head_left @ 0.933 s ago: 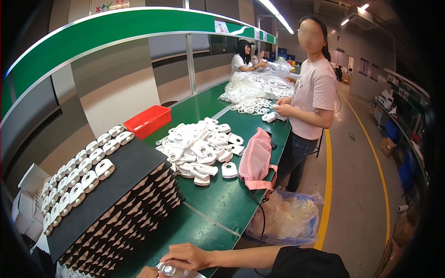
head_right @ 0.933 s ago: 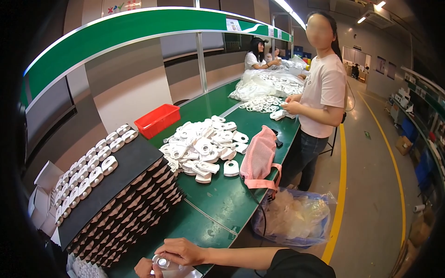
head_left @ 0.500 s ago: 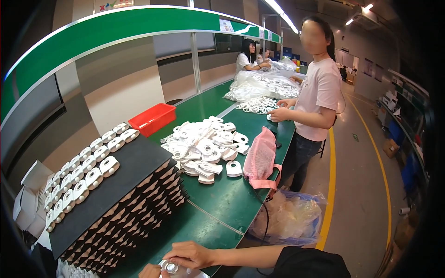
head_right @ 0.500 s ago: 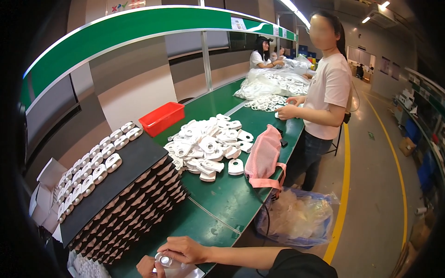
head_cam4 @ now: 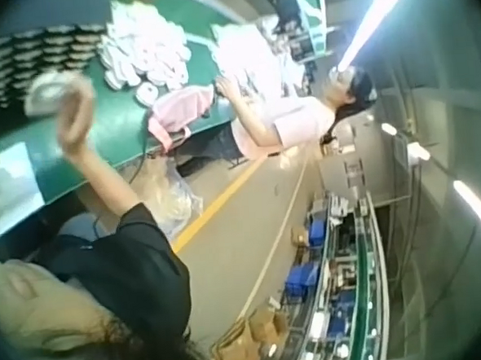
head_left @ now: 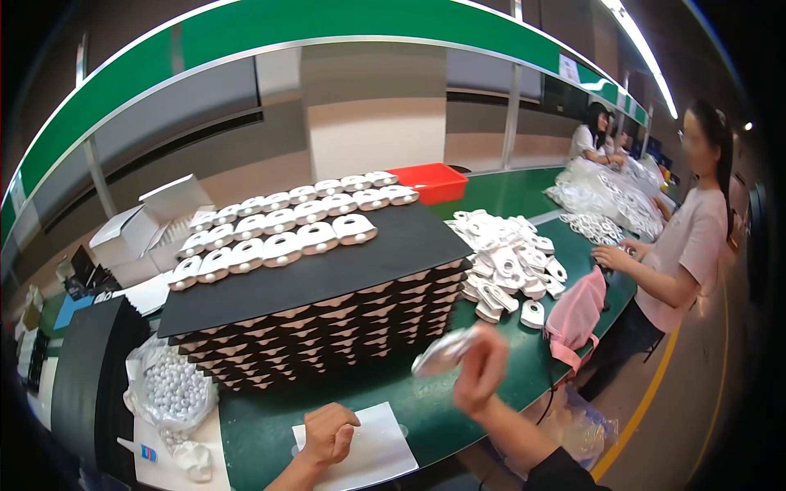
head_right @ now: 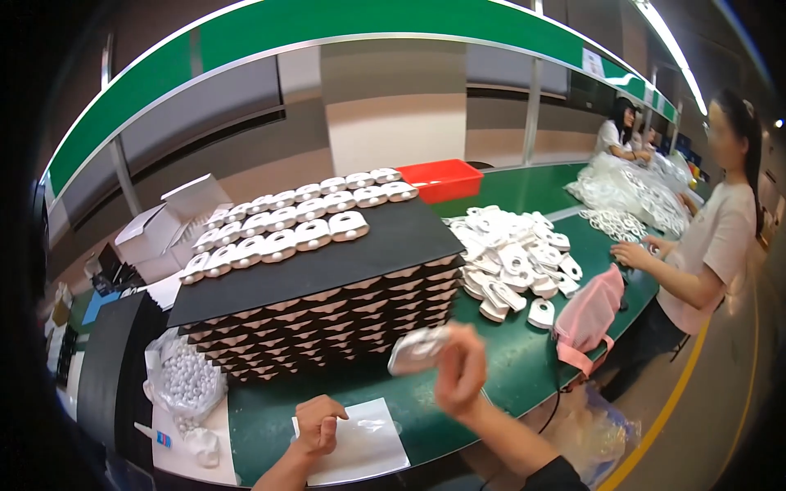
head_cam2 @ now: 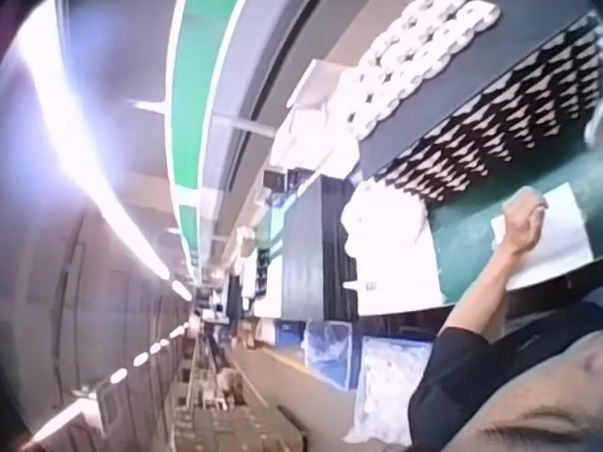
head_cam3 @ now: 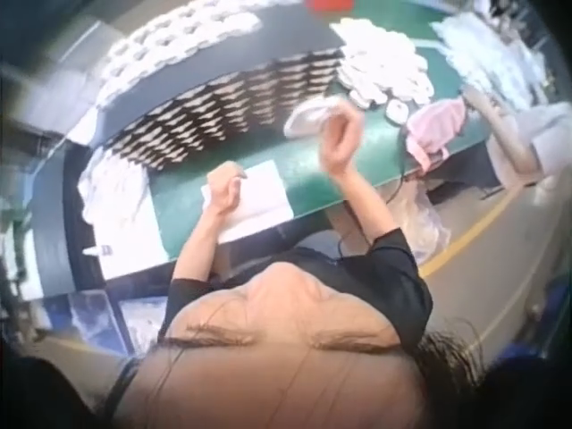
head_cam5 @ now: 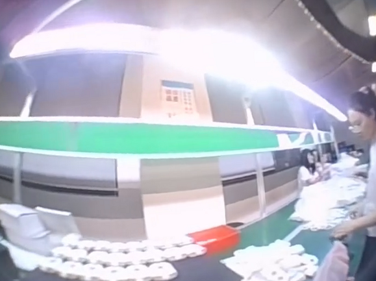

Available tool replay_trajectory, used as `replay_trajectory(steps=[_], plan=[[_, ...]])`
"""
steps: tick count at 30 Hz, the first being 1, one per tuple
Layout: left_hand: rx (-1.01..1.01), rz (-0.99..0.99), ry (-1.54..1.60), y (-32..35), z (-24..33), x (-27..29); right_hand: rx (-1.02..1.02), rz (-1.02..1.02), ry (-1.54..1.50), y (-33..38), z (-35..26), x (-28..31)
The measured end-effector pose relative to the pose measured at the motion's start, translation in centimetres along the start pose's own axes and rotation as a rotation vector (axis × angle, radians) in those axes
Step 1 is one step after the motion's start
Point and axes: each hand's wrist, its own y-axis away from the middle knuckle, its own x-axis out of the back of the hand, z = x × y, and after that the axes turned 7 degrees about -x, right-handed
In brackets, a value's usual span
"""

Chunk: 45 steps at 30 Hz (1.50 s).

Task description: The recorder is assembling small plastic components on a factory assembly line.

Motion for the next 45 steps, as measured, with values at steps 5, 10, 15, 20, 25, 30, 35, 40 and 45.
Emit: replay_trajectory(steps=[5,10,15,20,25,30,35,40,45], plan=[[-0.015,-0.029,0.058,-0.6,0.8,0.1,0.024,-0.125,0.011,-12.6,-1.2,-2.2],[-0.024,-0.027,0.064,-0.4,0.3,-0.4,-0.295,-0.461,0.253,-19.4,6.5,-6.2],[-0.013,-0.026,0.076,0.1,0.4,-0.4,-0.775,-0.741,0.243,-21.3,8.8,-8.6],[0.004,-0.051,0.072,0.2,0.5,-0.3,-0.728,-0.776,0.26,-21.3,8.3,-8.9],[-0.01,-0.032,0.073,0.1,0.2,-0.1,-0.416,-0.649,0.206,-21.1,6.1,-5.8],[-0.038,-0.049,0.072,-0.5,0.5,-0.6,-0.165,-0.098,0.215,-15.8,7.4,1.7],[-0.006,-0.073,0.055,0.2,0.2,-0.4,0.021,-0.271,0.88,-4.2,13.2,6.6],[-0.009,-0.051,0.05,0.3,0.4,-0.5,-0.087,-0.408,0.898,-0.3,11.6,8.8],[-0.026,-0.058,0.024,0.0,0.5,-0.4,-0.137,-0.366,0.827,0.6,9.5,8.8]])
